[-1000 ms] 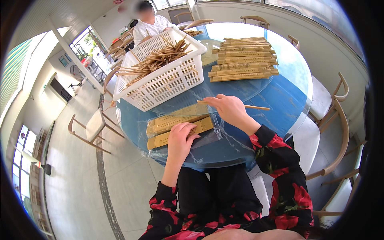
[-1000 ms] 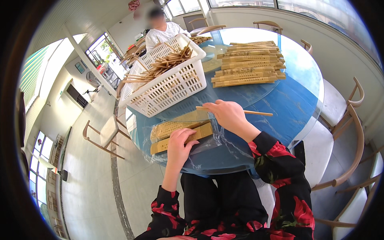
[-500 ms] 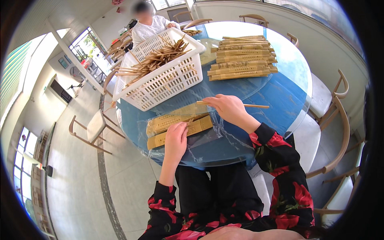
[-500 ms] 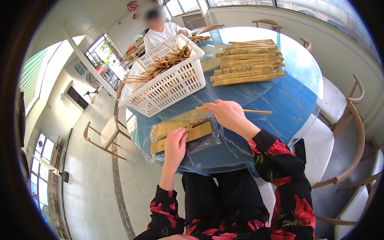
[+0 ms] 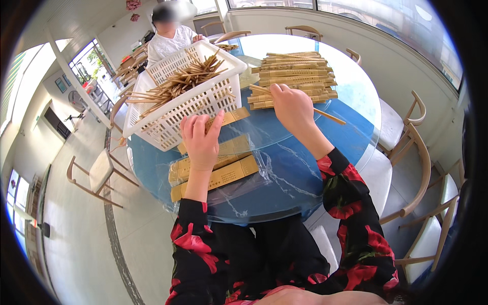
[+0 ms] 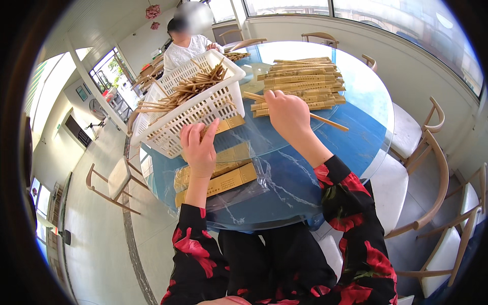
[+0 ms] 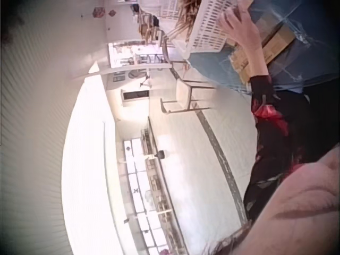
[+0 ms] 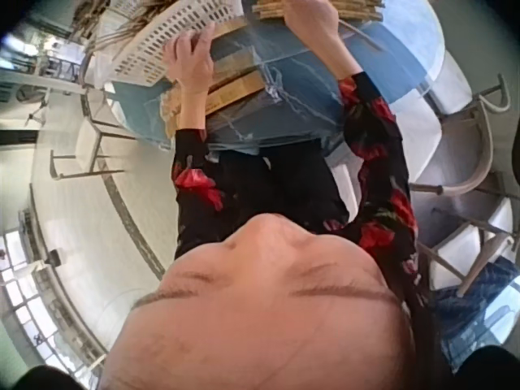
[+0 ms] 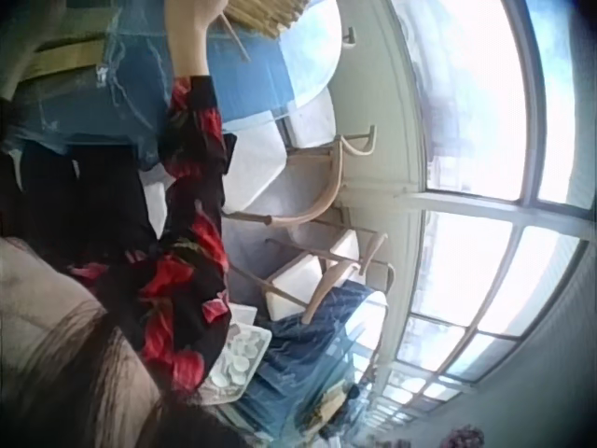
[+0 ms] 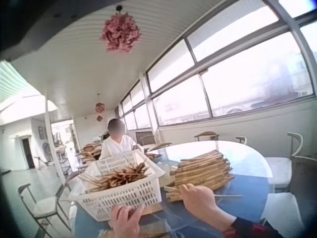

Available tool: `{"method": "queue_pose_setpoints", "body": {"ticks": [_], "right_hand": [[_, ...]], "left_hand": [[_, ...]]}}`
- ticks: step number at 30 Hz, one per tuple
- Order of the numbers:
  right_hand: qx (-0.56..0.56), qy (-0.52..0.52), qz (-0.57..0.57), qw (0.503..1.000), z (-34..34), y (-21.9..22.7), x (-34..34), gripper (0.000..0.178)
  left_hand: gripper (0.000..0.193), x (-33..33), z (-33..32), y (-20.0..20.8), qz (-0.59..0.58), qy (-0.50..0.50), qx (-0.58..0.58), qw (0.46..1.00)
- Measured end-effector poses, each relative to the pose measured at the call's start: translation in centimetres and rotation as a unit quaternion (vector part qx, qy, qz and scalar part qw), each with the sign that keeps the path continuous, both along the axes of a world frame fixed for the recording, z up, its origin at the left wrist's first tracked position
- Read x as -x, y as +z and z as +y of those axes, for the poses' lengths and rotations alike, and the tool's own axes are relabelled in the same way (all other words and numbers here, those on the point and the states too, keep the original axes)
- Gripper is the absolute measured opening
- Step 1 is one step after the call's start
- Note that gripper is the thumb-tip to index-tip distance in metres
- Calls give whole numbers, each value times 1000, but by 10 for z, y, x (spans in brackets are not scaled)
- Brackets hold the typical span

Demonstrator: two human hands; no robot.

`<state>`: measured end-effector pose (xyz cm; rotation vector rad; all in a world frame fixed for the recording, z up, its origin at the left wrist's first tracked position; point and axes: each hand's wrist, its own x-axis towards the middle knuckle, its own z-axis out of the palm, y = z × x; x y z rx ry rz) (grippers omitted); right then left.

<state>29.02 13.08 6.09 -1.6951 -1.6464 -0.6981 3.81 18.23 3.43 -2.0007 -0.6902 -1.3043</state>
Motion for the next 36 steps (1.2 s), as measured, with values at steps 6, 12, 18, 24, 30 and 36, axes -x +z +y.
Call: {"method": "queue_pose_setpoints", "body": {"ticks": [6,12,18,24,30,36], "right_hand": [[160,157,207,952,-2,14,7,25],[189,284,314,886,-17,9,22,32],[307,308,268,859,-27,-2,57,40],[349,330,198,855,-27,-26,69,46],[277,471,302,781,-27,-30,74,43],[430,373,253,782,-34,-12,71,38]], "left_hand": [[38,5,1,-8,-26,-31,30,999],[32,1,-14,-13,-330,-339,333,815],[33,12,-4,-19,-562,-578,464,368],[32,20,4,-25,-513,-672,452,284],[33,14,-11,-15,-475,-738,465,117],[30,8,-12,-18,-478,-720,471,176]]}}
